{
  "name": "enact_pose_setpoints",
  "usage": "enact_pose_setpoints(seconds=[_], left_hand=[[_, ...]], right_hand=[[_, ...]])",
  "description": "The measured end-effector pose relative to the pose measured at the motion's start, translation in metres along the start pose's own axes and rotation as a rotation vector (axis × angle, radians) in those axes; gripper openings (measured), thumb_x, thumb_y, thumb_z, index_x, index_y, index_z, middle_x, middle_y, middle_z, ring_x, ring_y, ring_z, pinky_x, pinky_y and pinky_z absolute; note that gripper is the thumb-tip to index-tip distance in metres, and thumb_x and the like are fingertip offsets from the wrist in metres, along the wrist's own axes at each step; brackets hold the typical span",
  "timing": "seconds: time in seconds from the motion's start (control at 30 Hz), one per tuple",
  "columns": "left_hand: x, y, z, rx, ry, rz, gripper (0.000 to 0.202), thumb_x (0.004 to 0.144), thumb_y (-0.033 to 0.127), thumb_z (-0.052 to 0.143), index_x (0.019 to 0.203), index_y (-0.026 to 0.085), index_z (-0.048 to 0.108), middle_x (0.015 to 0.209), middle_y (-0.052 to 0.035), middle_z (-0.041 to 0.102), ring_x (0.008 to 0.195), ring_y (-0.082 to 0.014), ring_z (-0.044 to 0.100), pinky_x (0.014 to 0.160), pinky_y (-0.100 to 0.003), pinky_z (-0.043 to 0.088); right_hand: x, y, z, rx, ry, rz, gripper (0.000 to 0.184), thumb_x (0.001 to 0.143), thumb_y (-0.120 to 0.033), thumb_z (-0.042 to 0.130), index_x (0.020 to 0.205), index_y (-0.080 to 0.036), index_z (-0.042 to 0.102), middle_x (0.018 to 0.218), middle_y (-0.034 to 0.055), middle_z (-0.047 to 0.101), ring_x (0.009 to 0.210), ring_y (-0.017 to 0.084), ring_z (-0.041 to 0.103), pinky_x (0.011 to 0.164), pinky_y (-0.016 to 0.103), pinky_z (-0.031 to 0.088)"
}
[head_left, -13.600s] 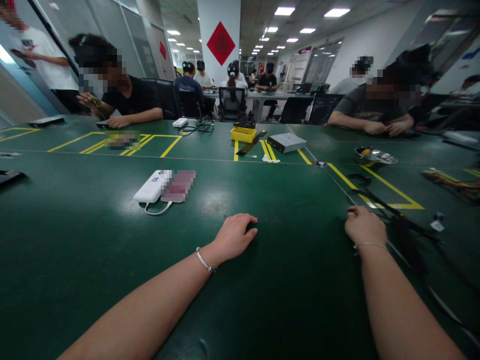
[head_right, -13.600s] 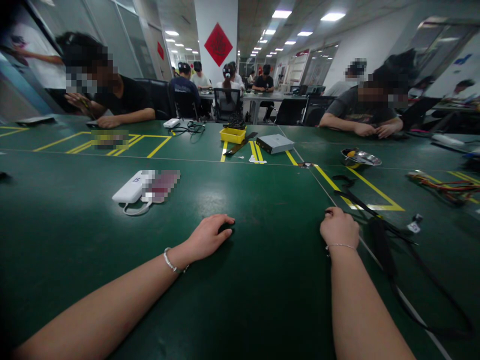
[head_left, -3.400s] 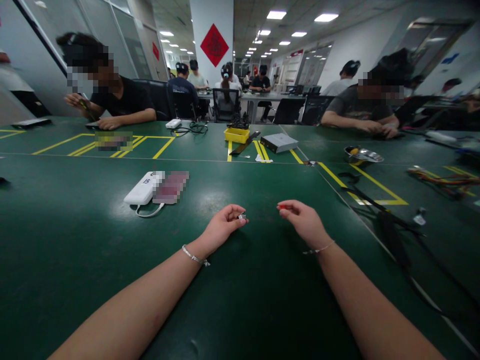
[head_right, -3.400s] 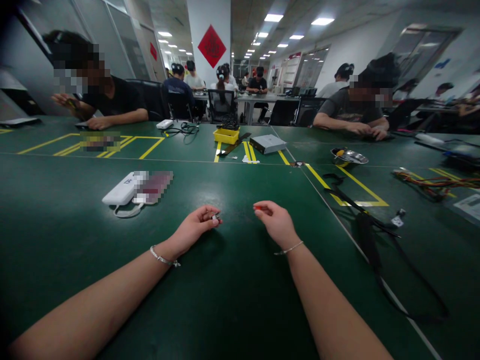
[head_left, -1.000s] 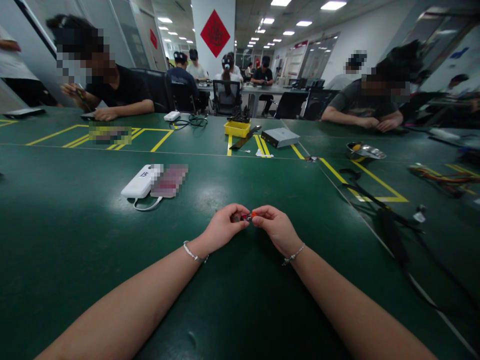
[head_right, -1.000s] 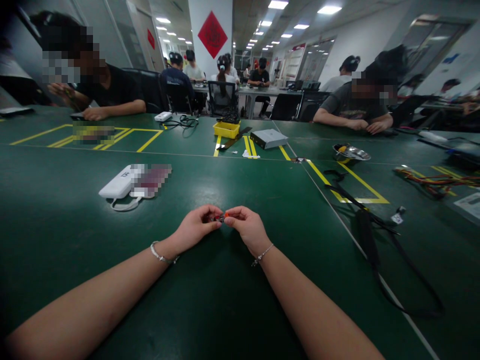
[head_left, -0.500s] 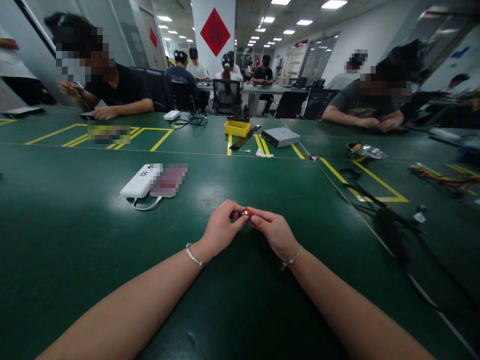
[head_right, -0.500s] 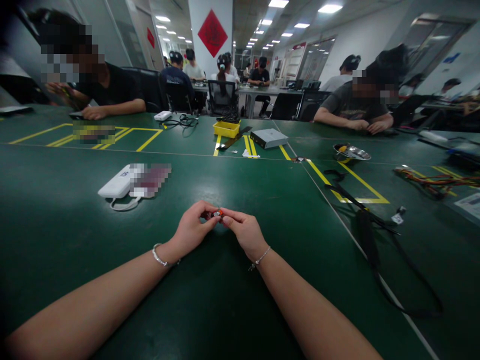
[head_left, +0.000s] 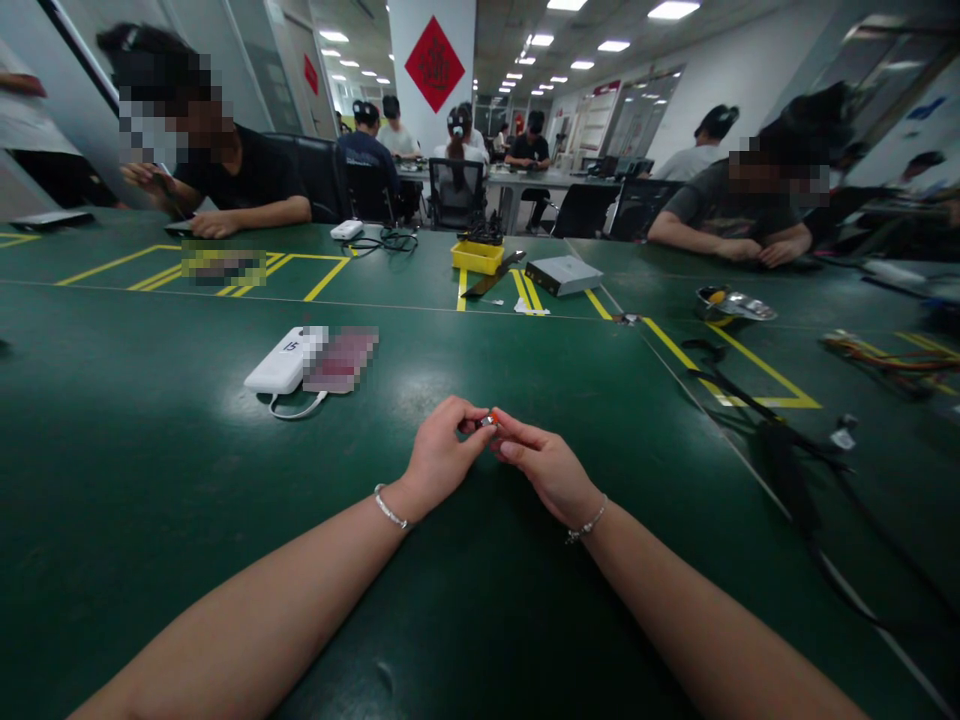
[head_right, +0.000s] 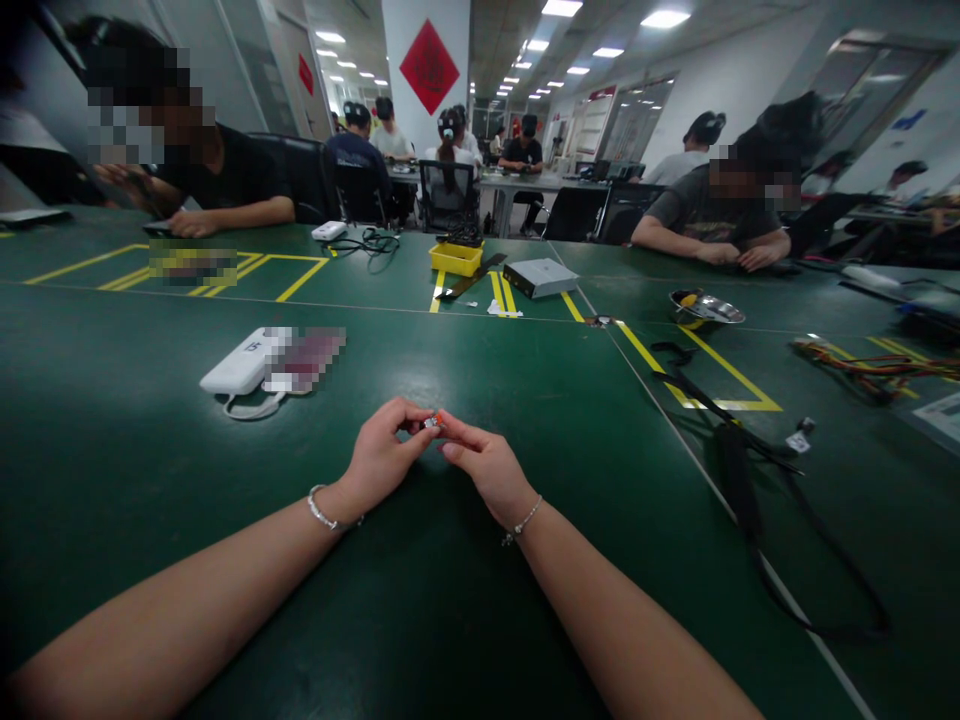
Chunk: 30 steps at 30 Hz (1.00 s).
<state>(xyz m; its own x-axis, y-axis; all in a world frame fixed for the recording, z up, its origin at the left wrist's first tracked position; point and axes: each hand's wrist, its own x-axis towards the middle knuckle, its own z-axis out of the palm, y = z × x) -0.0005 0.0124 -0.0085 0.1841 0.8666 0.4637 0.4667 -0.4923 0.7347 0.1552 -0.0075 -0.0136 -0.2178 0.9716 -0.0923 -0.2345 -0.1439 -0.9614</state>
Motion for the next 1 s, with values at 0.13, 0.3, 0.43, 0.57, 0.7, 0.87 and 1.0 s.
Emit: enact_pose_setpoints(seconds=[0.13, 0.3, 0.43, 0.57, 0.7, 0.87, 1.0], left_hand=[[0.001, -0.001, 0.001, -0.005, -0.004, -0.019, 0.009, 0.074, 0.024, 0.06, 0.081, 0.018, 0.059, 0.072, 0.0007, 0.052, 0.067, -0.0113, 0.049, 0.063, -0.025, 0.041], [0.0, -0.001, -0.001, -0.003, -0.032, -0.044, 0.009, 0.075, 0.025, 0.06, 0.081, 0.018, 0.06, 0.072, 0.0005, 0.053, 0.066, -0.0114, 0.049, 0.062, -0.025, 0.041], [-0.001, 0.001, 0.001, 0.024, -0.04, -0.029, 0.008, 0.074, 0.024, 0.06, 0.079, 0.017, 0.058, 0.07, 0.0009, 0.052, 0.064, -0.0113, 0.049, 0.06, -0.025, 0.04], [-0.002, 0.003, 0.004, 0.071, -0.138, 0.043, 0.005, 0.073, 0.021, 0.059, 0.076, 0.018, 0.056, 0.072, 0.0004, 0.053, 0.069, -0.013, 0.049, 0.062, -0.026, 0.04], [-0.003, 0.001, 0.005, 0.049, -0.202, 0.042, 0.018, 0.071, 0.022, 0.062, 0.087, 0.019, 0.055, 0.082, -0.0008, 0.056, 0.077, -0.015, 0.053, 0.068, -0.028, 0.043], [-0.002, -0.007, 0.004, 0.009, -0.2, -0.035, 0.024, 0.077, 0.021, 0.055, 0.1, 0.019, 0.052, 0.095, -0.0038, 0.059, 0.086, -0.016, 0.055, 0.076, -0.031, 0.045], [0.0, -0.01, 0.002, 0.04, -0.202, -0.082, 0.022, 0.077, 0.019, 0.052, 0.1, 0.019, 0.053, 0.098, -0.0049, 0.06, 0.091, -0.0178, 0.055, 0.081, -0.034, 0.045]], right_hand=[[0.0, 0.0, 0.003, 0.012, 0.048, 0.001, 0.04, 0.063, -0.019, 0.067, 0.102, -0.03, 0.064, 0.102, 0.0003, 0.066, 0.098, 0.018, 0.057, 0.094, 0.04, 0.037], [0.0, 0.001, 0.002, 0.009, 0.045, 0.016, 0.038, 0.062, -0.023, 0.068, 0.1, -0.029, 0.065, 0.103, 0.0015, 0.066, 0.09, 0.018, 0.059, 0.086, 0.039, 0.042], [0.001, 0.002, 0.001, 0.007, 0.108, 0.003, 0.031, 0.064, -0.031, 0.068, 0.095, -0.024, 0.068, 0.098, 0.0044, 0.067, 0.083, 0.017, 0.059, 0.078, 0.037, 0.044], [0.003, 0.002, 0.004, -0.039, 0.19, -0.062, 0.018, 0.06, -0.032, 0.071, 0.073, -0.02, 0.068, 0.078, 0.0033, 0.067, 0.073, 0.016, 0.058, 0.073, 0.033, 0.044], [0.009, -0.002, -0.003, -0.173, 0.257, -0.101, 0.018, 0.06, -0.031, 0.069, 0.072, -0.019, 0.065, 0.073, 0.003, 0.065, 0.07, 0.016, 0.058, 0.071, 0.033, 0.044], [0.02, -0.023, -0.058, -0.588, 0.609, -0.146, 0.021, 0.065, -0.033, 0.059, 0.078, -0.018, 0.064, 0.074, 0.0056, 0.065, 0.067, 0.018, 0.057, 0.064, 0.032, 0.043], [0.009, -0.044, -0.132, -1.113, 0.919, -0.067, 0.025, 0.07, -0.034, 0.051, 0.083, -0.018, 0.066, 0.075, 0.0082, 0.065, 0.064, 0.02, 0.055, 0.06, 0.033, 0.04]])
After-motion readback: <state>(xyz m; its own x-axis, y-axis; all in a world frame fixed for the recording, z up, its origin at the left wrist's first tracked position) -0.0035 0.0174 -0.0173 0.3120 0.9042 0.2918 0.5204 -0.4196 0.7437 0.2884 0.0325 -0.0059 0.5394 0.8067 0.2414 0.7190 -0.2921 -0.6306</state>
